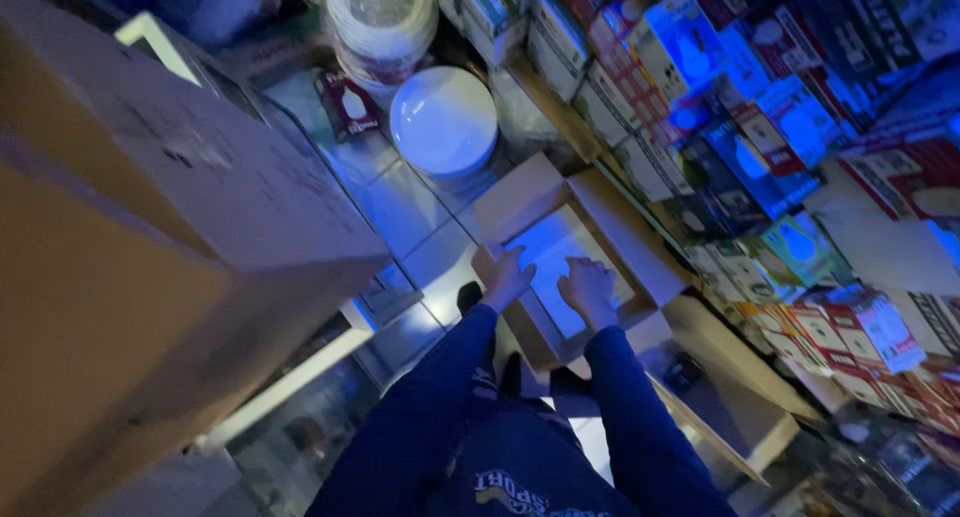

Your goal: The person takes light bulb boxes from a shelf, puts them into a cardboard box, and then places a large light bulb from a bucket into another box.

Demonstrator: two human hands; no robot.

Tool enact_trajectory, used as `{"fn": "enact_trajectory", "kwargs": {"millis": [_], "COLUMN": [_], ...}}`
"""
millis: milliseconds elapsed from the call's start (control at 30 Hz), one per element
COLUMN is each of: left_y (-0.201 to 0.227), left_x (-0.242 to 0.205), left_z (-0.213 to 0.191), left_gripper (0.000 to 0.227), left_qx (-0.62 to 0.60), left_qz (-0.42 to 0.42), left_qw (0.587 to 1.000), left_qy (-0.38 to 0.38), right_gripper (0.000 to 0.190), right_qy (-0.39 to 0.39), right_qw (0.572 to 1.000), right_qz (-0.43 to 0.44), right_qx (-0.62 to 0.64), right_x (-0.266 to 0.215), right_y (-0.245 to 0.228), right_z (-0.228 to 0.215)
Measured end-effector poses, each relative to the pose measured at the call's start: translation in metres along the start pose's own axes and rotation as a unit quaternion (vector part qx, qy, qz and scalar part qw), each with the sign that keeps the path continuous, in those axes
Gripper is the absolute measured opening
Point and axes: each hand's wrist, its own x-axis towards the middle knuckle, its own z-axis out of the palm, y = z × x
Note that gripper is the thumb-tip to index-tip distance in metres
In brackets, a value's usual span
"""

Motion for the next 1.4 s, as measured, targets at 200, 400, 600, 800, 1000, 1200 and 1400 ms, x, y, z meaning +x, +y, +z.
{"fn": "enact_trajectory", "kwargs": {"millis": [200,400,600,800,1000,1200,1400], "left_y": [-0.025,-0.030,0.009,0.047,0.077,0.081,0.083], "left_x": [0.052,0.098,0.120,0.114,0.106,0.123,0.101], "left_z": [-0.048,-0.091,-0.140,-0.161,-0.176,-0.183,-0.233], "left_gripper": [0.058,0.050,0.046,0.047,0.055,0.054,0.055], "left_qx": [-0.013,-0.077,-0.177,-0.272,-0.257,-0.256,-0.273], "left_qz": [-0.039,-0.001,-0.005,0.008,0.047,0.059,0.008], "left_qw": [0.999,0.985,0.957,0.927,0.930,0.926,0.915], "left_qy": [0.025,0.152,0.230,0.260,0.258,0.272,0.298], "right_gripper": [0.077,0.064,0.050,0.041,0.038,0.036,0.035], "right_qy": [0.099,0.179,0.207,0.185,0.050,0.106,0.067], "right_qw": [0.981,0.945,0.910,0.871,0.813,0.801,0.789], "right_qz": [-0.166,-0.199,-0.232,-0.264,-0.234,-0.288,-0.311], "right_qx": [0.036,0.188,0.275,0.371,0.531,0.513,0.525], "right_x": [0.077,0.128,0.126,0.117,0.094,0.103,0.109], "right_y": [-0.090,-0.153,-0.194,-0.220,-0.229,-0.235,-0.286], "right_z": [-0.002,-0.028,-0.095,-0.131,-0.165,-0.168,-0.172]}}
